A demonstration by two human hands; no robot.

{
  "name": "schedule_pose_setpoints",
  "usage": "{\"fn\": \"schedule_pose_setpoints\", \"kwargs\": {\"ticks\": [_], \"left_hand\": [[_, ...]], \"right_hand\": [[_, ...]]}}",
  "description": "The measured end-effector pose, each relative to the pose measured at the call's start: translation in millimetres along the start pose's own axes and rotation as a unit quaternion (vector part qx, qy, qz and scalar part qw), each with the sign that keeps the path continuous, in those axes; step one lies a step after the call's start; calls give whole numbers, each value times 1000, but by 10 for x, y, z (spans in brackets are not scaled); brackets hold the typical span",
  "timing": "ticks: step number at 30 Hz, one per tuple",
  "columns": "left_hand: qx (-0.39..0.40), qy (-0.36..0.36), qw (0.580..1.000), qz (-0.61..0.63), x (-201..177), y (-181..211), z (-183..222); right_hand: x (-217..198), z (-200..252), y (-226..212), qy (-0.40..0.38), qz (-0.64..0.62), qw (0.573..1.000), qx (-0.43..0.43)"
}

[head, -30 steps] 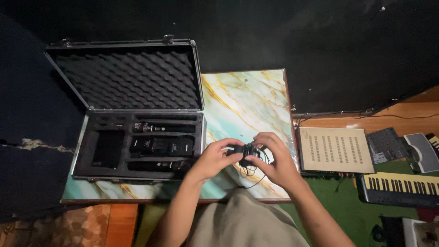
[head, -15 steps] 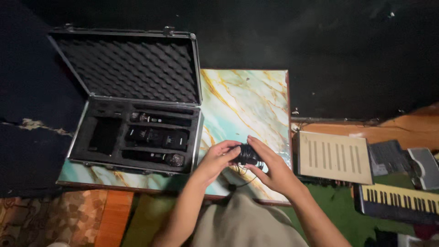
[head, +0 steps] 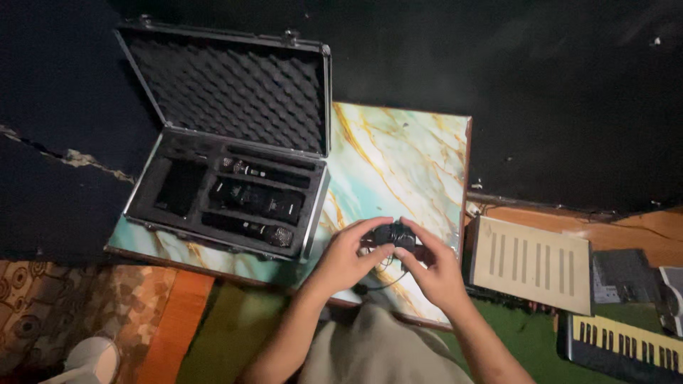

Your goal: The person picks up a microphone transmitter from a table, places it into a foam-lined case, then picks up a headset microphone and untangles the cable with their hands.

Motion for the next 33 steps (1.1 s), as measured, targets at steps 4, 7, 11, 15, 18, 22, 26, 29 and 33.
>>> {"fn": "schedule_pose_setpoints", "kwargs": {"ticks": [4, 7, 11, 15, 18, 22, 26, 29, 33], "left_hand": [[-48, -31, 997, 54, -67, -17, 186], [-59, -37, 992, 102, -175, -38, 335], [-78, 18, 995, 52, -430, -98, 587], [-72, 81, 994, -3, -752, -103, 962], [-61, 131, 990, -9, -999, -87, 1295], [-27, 182, 983, -21, -1395, -43, 1770], [-28, 211, 977, -14, -1831, -27, 2302], [-26, 236, 971, -31, -2150, 63, 2714], [-29, 258, 965, -42, -2496, 214, 3216]], "right_hand": [[119, -1, 183, -29, -57, 992, 111], [261, -37, 137, -72, -62, 990, 108], [604, -92, 35, -132, -87, 979, 126], [1013, -144, -138, -217, -56, 966, 132], [1363, -114, -325, -279, 28, 955, 96], [1915, -81, -370, -271, 145, 939, 155], [2635, 17, -567, -294, 125, 948, -6], [3140, 79, -641, -305, 124, 941, -74], [3715, 202, -722, -341, 91, 931, -96]]}}
Point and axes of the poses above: each hand's wrist, its own z-axis away from the middle knuckle, its own x-axis out of the palm, y = z × x, the point moved 6 cm from there along -z, towards the middle knuckle, and after that the axes turned 3 degrees about -y, right-handed, at the moved point
